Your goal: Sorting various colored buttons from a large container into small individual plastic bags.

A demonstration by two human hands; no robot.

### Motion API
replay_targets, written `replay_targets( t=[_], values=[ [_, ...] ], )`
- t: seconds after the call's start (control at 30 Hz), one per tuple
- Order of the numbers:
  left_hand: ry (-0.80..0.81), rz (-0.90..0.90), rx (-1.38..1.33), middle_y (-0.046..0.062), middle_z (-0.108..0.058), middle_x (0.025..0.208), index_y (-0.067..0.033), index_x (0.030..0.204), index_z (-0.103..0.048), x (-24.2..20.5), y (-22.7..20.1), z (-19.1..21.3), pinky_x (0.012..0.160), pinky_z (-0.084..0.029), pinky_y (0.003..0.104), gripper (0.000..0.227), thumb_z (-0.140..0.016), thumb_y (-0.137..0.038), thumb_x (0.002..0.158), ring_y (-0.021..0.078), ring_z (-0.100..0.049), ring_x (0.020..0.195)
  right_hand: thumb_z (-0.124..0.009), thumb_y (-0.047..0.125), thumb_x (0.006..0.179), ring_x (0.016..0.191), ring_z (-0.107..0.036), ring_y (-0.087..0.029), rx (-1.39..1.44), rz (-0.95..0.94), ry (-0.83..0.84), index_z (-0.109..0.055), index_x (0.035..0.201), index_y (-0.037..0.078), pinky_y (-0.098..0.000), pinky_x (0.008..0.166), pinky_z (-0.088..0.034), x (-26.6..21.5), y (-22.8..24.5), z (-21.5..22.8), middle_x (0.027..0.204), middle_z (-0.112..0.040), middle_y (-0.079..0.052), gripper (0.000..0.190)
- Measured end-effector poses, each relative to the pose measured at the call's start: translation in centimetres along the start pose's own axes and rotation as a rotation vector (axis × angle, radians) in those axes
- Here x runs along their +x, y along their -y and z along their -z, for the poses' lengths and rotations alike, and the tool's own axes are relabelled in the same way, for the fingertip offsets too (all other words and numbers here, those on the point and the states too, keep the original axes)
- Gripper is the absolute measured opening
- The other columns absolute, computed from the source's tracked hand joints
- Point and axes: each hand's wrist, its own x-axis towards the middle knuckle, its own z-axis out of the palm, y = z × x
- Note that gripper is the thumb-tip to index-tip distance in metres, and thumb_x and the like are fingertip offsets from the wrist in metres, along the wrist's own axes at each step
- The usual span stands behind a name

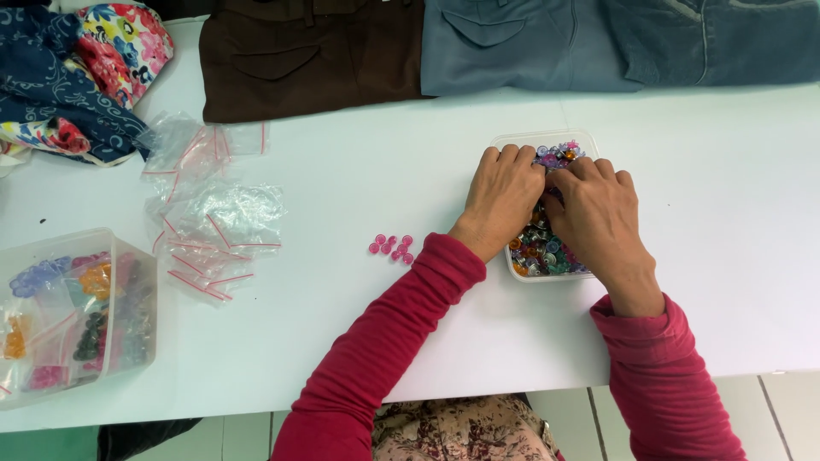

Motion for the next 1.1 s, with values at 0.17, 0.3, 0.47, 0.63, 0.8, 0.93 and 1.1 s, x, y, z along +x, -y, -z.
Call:
replay_targets(
  t=[0.17,0.3,0.47,0.63,0.8,0.93,1.1],
  values=[
    [-0.094,-0.016,0.010,0.010,-0.055,0.086,-0.0036,0.078,-0.068,-0.5,0.0,0.0,0.070,-0.037,0.038,0.016,-0.083,-0.007,0.074,0.0242,-0.053,0.080,-0.079,0.025,0.094,0.092,-0.062,-0.021,0.113,0.019,-0.113,-0.080,0.105,0.018,-0.0338,0.076,-0.046,-0.6,0.7,2.2,0.095,-0.066,-0.004,0.013],
    [-0.152,-0.017,0.011,0.009,-0.053,0.087,-0.0038,0.076,-0.067,-2.4,0.5,2.8,0.069,-0.036,0.037,0.016,-0.082,-0.008,0.075,0.0230,-0.050,0.080,-0.081,0.020,0.096,0.092,-0.063,-0.023,0.262,0.085,-0.204,-0.081,0.105,0.012,-0.0334,0.077,-0.048,-1.2,2.8,4.1,0.094,-0.066,-0.006,0.012],
    [-0.102,0.050,0.028,0.007,-0.055,0.088,-0.0052,0.080,-0.070,-8.0,3.2,9.5,0.071,-0.038,0.037,0.014,-0.082,-0.013,0.079,0.0226,-0.051,0.083,-0.082,0.023,0.092,0.094,-0.062,-0.024,0.350,0.251,-0.291,-0.078,0.104,0.016,-0.0351,0.078,-0.047,-0.9,8.1,4.6,0.096,-0.063,-0.003,0.014],
    [0.030,0.178,-0.011,0.008,-0.061,0.091,-0.0059,0.087,-0.075,-13.9,6.3,11.7,0.073,-0.039,0.038,0.012,-0.078,-0.017,0.085,0.0227,-0.055,0.086,-0.078,0.029,0.090,0.091,-0.060,-0.019,0.290,0.373,-0.252,-0.077,0.100,0.021,-0.0319,0.077,-0.046,-0.9,14.1,3.9,0.093,-0.064,0.002,0.013],
    [0.088,0.256,-0.053,0.010,-0.063,0.091,-0.0055,0.093,-0.076,-17.6,7.3,9.8,0.072,-0.041,0.039,0.015,-0.077,-0.020,0.087,0.0250,-0.058,0.087,-0.071,0.031,0.093,0.089,-0.060,-0.018,0.171,0.423,-0.051,-0.078,0.101,0.017,-0.0319,0.074,-0.047,-1.0,16.3,0.5,0.092,-0.065,-0.001,0.017],
    [0.095,0.295,-0.077,0.010,-0.064,0.093,-0.0066,0.097,-0.077,-18.6,7.3,9.6,0.074,-0.041,0.041,0.018,-0.077,-0.020,0.086,0.0262,-0.058,0.088,-0.069,0.035,0.096,0.094,-0.061,-0.017,0.121,0.419,0.026,-0.078,0.106,0.018,-0.0308,0.076,-0.047,-0.8,17.4,2.0,0.096,-0.067,-0.001,0.022],
    [0.011,0.391,-0.105,0.009,-0.064,0.096,-0.0097,0.106,-0.075,-20.0,9.0,12.5,0.077,-0.043,0.039,0.018,-0.073,-0.017,0.090,0.0250,-0.061,0.092,-0.069,0.034,0.098,0.097,-0.061,-0.017,0.149,0.432,-0.016,-0.078,0.110,0.024,-0.0307,0.081,-0.048,0.5,20.1,3.4,0.099,-0.068,0.001,0.018]
  ],
)
